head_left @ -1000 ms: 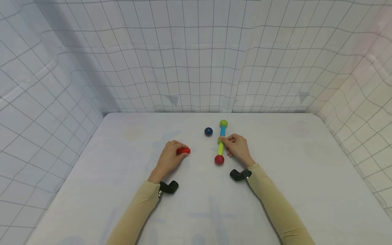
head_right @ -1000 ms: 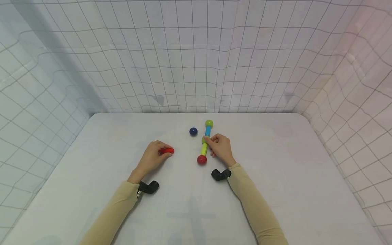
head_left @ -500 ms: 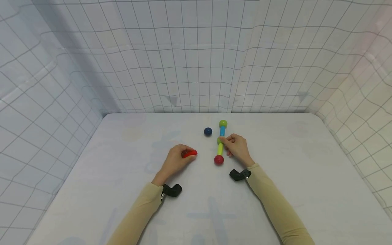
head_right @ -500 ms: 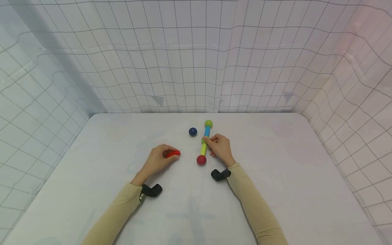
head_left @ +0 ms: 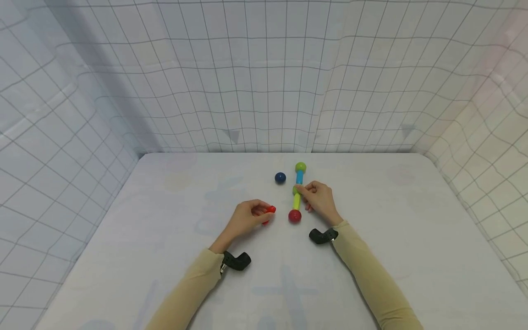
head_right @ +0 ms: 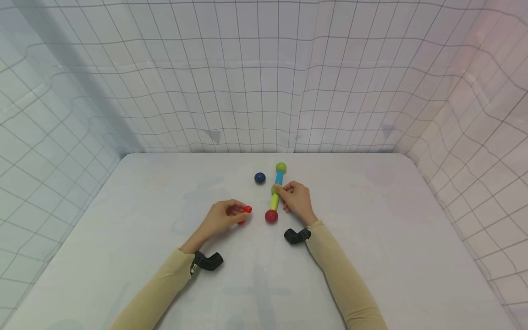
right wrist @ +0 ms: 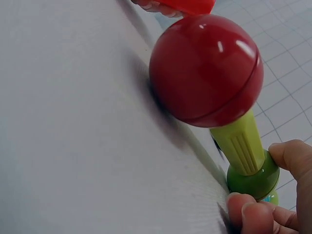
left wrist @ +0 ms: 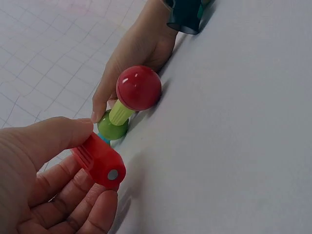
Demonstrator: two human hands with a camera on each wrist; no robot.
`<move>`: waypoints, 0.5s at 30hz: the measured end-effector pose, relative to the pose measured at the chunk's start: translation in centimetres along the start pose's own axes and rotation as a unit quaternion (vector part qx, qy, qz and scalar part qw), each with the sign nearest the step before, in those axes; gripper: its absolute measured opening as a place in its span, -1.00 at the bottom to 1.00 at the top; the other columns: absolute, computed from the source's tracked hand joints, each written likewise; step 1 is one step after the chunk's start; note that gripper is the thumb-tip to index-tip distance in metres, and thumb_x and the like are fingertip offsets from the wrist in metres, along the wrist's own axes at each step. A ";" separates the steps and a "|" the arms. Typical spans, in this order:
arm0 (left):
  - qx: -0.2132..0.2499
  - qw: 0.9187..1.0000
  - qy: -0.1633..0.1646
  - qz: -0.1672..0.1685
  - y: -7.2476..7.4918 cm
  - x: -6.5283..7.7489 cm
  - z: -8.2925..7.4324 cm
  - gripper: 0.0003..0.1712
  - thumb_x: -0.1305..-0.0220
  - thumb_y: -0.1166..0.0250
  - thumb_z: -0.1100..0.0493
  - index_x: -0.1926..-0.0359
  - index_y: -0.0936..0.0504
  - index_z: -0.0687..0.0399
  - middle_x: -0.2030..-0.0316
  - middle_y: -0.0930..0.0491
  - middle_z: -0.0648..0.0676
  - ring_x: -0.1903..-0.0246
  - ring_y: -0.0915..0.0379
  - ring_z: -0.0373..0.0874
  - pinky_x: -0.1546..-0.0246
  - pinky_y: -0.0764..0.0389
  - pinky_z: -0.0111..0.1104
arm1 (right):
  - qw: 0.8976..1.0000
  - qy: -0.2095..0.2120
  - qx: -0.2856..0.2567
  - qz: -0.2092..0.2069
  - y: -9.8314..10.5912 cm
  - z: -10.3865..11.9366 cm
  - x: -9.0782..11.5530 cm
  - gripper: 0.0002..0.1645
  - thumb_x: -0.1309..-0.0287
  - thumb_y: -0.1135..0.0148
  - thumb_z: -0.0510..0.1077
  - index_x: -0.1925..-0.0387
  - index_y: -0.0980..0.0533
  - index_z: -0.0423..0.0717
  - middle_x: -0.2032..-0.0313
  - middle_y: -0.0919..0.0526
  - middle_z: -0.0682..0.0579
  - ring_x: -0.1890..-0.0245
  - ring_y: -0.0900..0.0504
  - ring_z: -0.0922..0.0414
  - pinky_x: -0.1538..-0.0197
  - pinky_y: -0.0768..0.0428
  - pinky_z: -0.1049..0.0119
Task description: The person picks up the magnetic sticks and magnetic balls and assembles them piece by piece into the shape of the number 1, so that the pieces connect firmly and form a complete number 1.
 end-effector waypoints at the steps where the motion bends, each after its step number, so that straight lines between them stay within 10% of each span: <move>1: 0.006 1.000 0.002 0.003 -0.2 0.1 0.0 -0.76 -0.10 -0.43 0.13 0.21 -0.68 0.12 0.44 -0.61 -0.07 0.45 -0.51 -0.21 0.42 -0.51 -0.36 | 1.000 -0.001 0.001 0.000 0.0 -0.1 0.0 -0.56 -0.17 -0.27 0.14 0.38 -0.52 -0.19 0.65 -0.54 -0.05 0.81 -0.46 0.13 0.71 -0.47 0.33; 15: 0.014 0.999 0.029 0.031 -2.4 0.8 -0.4 -0.64 -0.05 -0.46 -0.02 0.30 -0.68 0.20 0.52 -0.62 -0.05 0.53 -0.51 -0.23 0.51 -0.50 -0.37 | 1.000 -0.006 -0.003 -0.004 0.1 -0.2 0.0 -0.51 -0.12 -0.29 0.20 0.39 -0.52 -0.18 0.64 -0.54 -0.05 0.80 -0.48 0.12 0.70 -0.47 0.33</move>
Point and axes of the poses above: each hand's wrist, its own x-axis away from the middle knuckle, its own y-axis out of the back of the hand, z = x × y, the point moved 7 cm from there along -x, towards the middle knuckle
